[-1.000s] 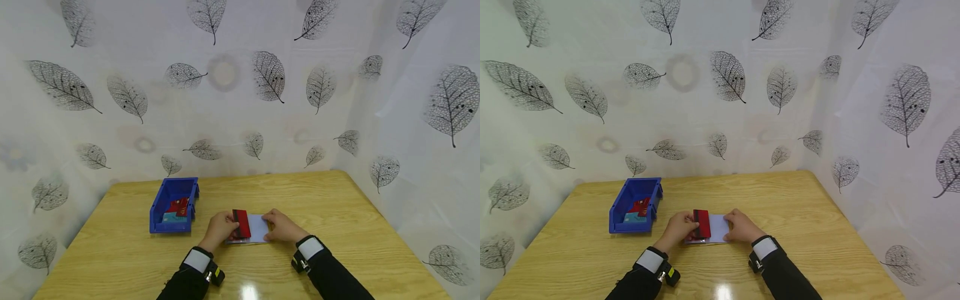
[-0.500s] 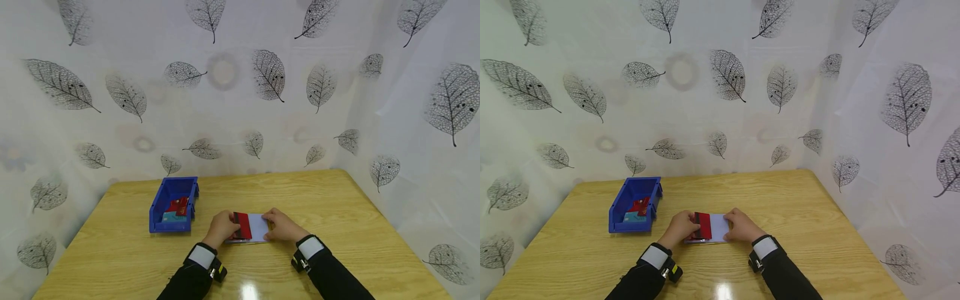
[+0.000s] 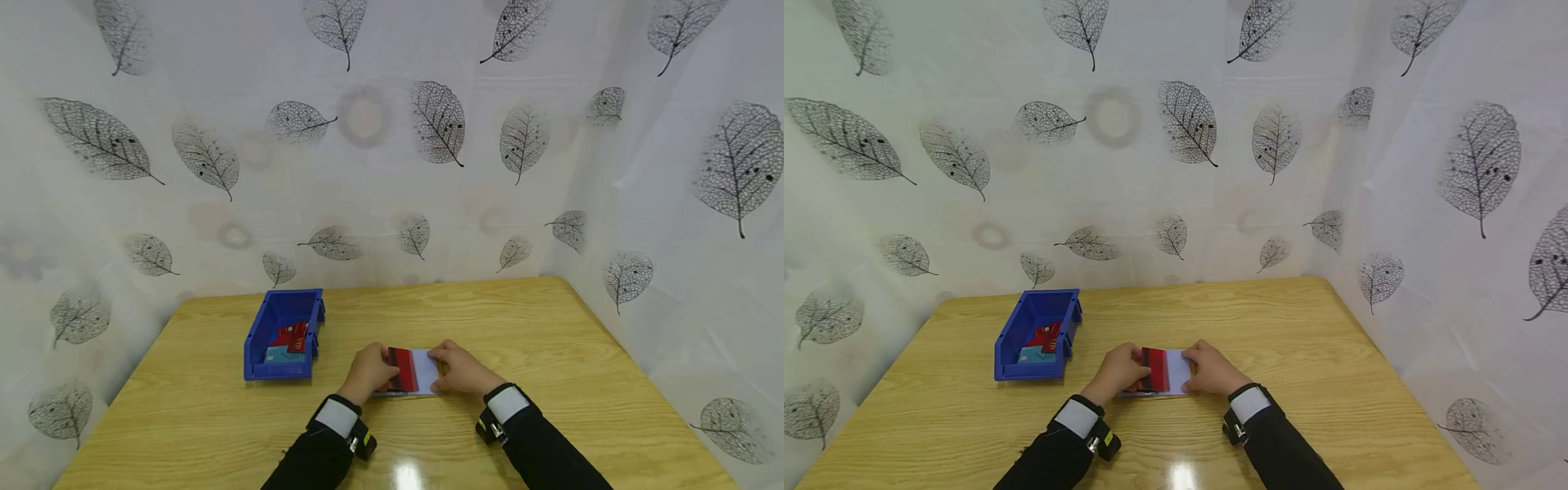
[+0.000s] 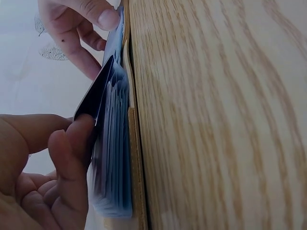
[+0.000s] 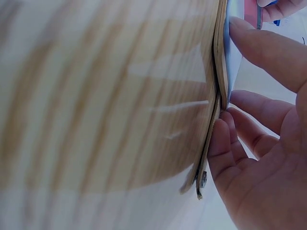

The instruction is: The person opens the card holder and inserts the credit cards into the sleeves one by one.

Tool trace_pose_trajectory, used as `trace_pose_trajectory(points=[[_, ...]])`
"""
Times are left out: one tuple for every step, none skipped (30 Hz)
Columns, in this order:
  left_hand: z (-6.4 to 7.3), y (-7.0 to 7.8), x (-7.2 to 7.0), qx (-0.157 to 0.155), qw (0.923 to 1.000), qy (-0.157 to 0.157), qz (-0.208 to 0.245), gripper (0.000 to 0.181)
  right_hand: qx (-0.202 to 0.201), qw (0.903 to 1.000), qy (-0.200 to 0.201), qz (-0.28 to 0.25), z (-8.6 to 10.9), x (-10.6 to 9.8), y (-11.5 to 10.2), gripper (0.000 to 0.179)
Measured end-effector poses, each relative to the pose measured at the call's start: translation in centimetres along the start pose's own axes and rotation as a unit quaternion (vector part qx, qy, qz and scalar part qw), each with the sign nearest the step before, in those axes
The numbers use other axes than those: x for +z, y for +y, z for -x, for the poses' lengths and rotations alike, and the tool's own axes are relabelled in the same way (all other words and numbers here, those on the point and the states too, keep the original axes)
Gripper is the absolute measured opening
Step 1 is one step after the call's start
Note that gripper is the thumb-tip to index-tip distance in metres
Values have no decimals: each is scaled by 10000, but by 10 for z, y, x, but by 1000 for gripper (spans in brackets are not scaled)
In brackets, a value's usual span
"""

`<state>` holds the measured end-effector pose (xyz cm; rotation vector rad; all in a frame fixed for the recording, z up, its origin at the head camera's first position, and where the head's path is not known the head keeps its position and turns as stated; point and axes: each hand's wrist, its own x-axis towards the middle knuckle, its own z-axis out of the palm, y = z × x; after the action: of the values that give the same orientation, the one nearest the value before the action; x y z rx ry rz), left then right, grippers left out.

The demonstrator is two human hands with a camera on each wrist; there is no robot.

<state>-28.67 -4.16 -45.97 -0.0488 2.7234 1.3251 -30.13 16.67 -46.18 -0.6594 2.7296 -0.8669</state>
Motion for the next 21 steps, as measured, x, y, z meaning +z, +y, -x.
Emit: trace_pose_trajectory(points=[[0,1,1,-7,10000,-26,42,19,2,10000,8,-6,0,0,0,62],[1,2,1,3,10000,-34,41,19,-18,10000,7,-4,0,0,0,62],[1,2,2,8,10000,-43,49,19,-35,10000,0,9,0,0,0,62],[2,3,2,13,10000,-39,70,19,-39,10000,-1,11,0,0,0,62],[2,4,3,19,10000,-27,73,20,-39,10000,-2,8,0,0,0,62],[2,5,3,24,10000,-11,65,20,-31,10000,-3,9,0,0,0,62],[2,5,4,23,10000,-3,67,20,-27,10000,0,6,0,0,1,62],[2,6,6,28,10000,13,47,20,-26,10000,0,8,0,0,1,62],[1,6,7,2,10000,8,55,20,-20,10000,-2,9,0,0,2,62],[1,7,9,6,10000,21,44,20,-23,10000,-3,1,0,0,2,62],[0,7,10,-6,10000,21,64,20,-37,10000,-5,-1,0,0,3,62],[-1,8,11,3,10000,17,67,20,-58,10000,-3,-11,0,0,4,63],[-1,8,13,-6,10000,-3,72,20,-84,10000,-9,-7,0,0,5,64],[-1,8,14,19,10000,-16,66,20,-115,9999,-18,-6,0,0,6,66],[-2,9,15,29,10000,-38,81,20,-155,9999,-34,1,-1,0,7,67],[-1,9,17,61,9999,-43,84,20,-190,9998,-39,18,-1,0,8,69],[-1,10,18,78,9999,-59,96,20,-216,9997,-61,33,-1,0,8,70],[-1,10,19,130,9999,-69,44,20,-242,9997,-69,46,-2,1,9,71],[-1,10,20,174,9998,-71,-11,20,-265,9996,-91,72,-2,1,10,72],[0,11,20,235,9997,-62,-59,20,-287,9995,-90,78,-2,1,11,72],[0,12,21,287,9995,-47,-124,20,-301,9994,-99,109,-3,1,11,72]])
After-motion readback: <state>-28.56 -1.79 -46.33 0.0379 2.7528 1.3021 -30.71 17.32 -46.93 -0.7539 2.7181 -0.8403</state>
